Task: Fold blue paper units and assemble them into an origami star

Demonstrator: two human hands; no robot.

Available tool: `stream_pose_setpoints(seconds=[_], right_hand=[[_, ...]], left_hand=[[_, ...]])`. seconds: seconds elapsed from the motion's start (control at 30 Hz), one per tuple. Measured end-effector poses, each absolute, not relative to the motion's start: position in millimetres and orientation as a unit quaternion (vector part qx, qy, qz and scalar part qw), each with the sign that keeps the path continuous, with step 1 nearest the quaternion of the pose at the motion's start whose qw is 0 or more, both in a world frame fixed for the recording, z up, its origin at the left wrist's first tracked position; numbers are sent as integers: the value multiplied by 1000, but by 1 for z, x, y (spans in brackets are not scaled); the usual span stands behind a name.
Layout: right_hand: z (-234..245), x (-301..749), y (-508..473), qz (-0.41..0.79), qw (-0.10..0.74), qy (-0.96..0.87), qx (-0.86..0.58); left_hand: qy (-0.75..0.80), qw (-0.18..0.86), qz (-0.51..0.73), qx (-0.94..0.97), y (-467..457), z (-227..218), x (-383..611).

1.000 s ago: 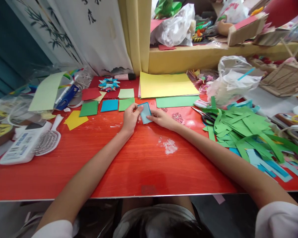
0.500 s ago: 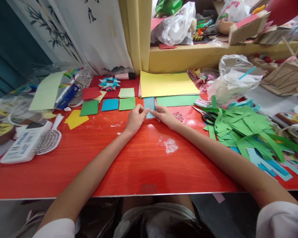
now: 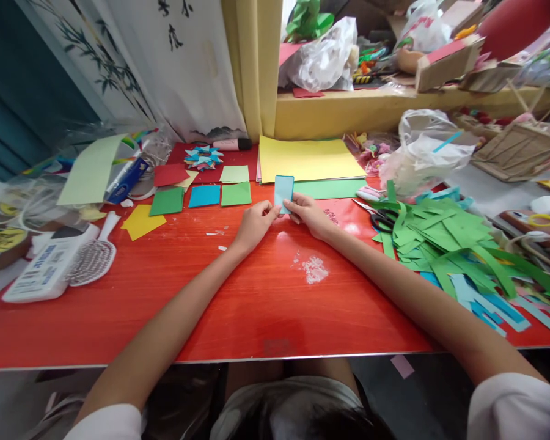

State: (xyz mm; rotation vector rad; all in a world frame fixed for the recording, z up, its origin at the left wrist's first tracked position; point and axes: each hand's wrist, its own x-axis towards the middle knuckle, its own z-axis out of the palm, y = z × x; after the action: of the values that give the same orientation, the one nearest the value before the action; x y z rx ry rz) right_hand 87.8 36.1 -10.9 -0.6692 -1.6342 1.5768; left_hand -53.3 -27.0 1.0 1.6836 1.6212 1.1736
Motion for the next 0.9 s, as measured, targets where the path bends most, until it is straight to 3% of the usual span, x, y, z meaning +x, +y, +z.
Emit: stream_pose_setpoints(seconds=[0.3, 0.43, 0.6, 0.8, 0.9], right_hand=[[-14, 89, 37, 616, 338, -663, -257], [-11, 91, 35, 624, 333, -664, -243], [-6, 94, 33, 597, 255, -721, -242], [-2, 95, 33, 595, 233, -727, -250], [0, 95, 34, 602, 203, -737, -231]], left_hand=[[547, 349, 451, 613, -22, -7, -60], [569, 333, 469, 588, -21, -8, -59], [576, 308, 497, 571, -21, -9, -61], [536, 378, 520, 546, -18, -10, -62], [536, 362, 550, 529, -17, -12, -63]])
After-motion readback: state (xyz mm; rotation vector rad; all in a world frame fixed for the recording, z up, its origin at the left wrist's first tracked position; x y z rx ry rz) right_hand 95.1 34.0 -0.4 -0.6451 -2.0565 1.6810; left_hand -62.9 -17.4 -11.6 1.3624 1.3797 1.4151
